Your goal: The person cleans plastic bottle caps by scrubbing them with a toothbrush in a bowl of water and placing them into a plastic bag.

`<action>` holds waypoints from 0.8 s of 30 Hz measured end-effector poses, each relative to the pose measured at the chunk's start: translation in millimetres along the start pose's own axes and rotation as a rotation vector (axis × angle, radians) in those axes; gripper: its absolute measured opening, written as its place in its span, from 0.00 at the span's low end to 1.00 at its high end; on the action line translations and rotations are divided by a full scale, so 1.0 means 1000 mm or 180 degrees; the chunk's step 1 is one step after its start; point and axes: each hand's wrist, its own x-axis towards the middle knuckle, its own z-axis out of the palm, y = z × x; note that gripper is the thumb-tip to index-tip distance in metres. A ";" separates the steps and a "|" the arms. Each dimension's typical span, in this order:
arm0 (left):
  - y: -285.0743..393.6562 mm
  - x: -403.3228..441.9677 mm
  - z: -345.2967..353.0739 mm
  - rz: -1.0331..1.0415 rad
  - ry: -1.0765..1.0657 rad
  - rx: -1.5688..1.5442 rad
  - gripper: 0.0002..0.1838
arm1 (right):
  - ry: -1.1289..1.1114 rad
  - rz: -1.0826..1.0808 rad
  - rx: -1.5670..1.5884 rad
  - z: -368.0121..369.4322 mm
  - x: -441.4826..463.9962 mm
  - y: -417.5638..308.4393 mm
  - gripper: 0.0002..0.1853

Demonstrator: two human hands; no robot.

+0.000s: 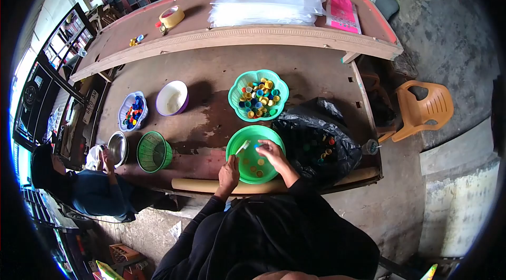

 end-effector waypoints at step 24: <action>-0.021 0.002 0.005 0.0145 0.0053 0.0131 0.11 | 0.0522 -0.1493 -0.1994 0.018 -0.017 -0.029 0.17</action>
